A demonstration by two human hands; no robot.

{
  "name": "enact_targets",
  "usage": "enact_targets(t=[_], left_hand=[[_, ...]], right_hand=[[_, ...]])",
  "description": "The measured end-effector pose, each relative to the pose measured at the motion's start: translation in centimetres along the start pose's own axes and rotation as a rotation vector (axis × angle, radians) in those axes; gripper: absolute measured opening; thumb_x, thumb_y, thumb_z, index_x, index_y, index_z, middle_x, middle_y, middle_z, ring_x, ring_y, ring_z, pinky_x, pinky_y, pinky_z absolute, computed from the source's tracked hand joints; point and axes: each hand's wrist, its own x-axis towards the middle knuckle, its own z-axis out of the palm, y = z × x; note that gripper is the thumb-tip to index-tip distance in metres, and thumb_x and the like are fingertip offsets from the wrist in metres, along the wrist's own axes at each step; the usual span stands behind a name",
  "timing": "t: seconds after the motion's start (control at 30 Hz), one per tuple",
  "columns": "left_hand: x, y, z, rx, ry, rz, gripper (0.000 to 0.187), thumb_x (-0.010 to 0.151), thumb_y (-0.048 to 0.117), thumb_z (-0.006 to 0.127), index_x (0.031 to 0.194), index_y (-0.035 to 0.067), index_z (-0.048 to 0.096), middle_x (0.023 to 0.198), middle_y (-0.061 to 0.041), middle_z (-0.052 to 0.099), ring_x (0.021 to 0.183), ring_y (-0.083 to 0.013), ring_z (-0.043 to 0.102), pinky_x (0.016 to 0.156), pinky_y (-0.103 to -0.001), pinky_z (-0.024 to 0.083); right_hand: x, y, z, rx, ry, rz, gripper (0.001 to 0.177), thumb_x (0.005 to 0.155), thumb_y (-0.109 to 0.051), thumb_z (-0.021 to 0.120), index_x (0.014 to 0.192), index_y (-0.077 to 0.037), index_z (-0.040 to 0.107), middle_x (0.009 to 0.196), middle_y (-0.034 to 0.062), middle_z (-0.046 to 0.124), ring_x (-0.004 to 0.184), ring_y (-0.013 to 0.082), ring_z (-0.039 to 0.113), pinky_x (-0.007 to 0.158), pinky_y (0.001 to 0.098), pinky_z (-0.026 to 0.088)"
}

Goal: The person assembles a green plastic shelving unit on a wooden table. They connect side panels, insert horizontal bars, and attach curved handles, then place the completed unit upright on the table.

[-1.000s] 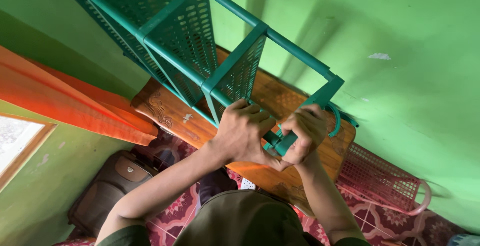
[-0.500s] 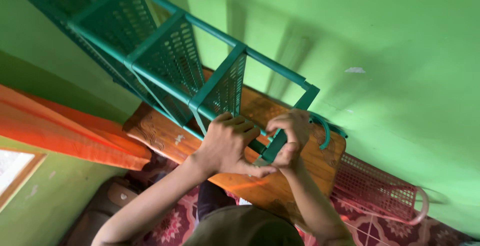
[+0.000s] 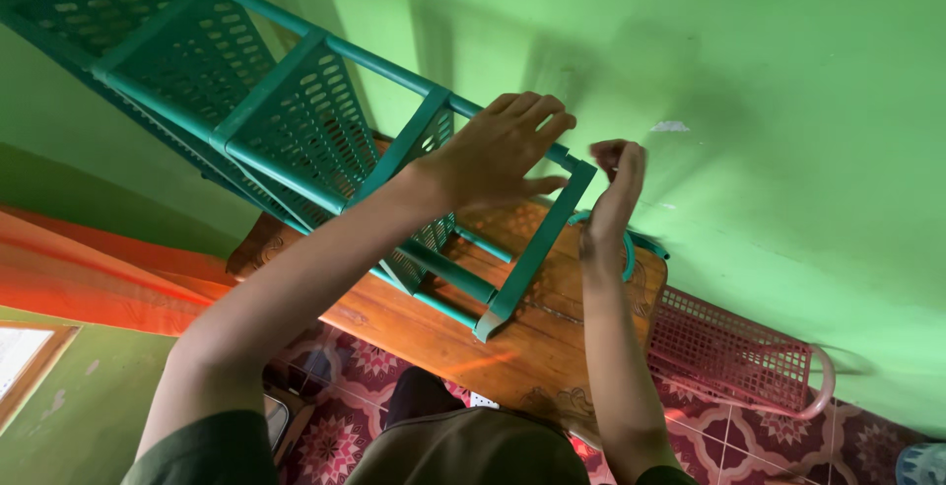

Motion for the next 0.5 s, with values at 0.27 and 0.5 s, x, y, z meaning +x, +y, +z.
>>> enact_targets(t=[0.27,0.5], left_hand=[[1.3,-3.4,2.5,-0.14,-0.5,-0.163,0.057,0.1,0.06,0.051,0.102,0.004,0.064,0.082,-0.016,0.069,0.079,-0.037,0.071,0.07,-0.048,0.055],[1.5,-4.1,1.9,-0.238,-0.468,-0.122,0.053,0.101,0.055,0.049,0.107,0.005,0.064,0.074,-0.015,0.069,0.071,-0.0379,0.07,0.061,-0.049,0.053]], right_hand=[[0.5,0.8,0.3,0.218,-0.172,0.354,0.051,0.109,-0.053,0.043,0.093,-0.006,0.054,0.068,0.0019,0.051,0.062,0.0111,0.048,0.063,0.0289,0.044],[0.6,0.3,1.4,0.281,-0.119,0.294,0.05,0.108,-0.05,0.045,0.09,-0.004,0.052,0.064,-0.0005,0.043,0.052,0.0076,0.041,0.05,0.0253,0.033]])
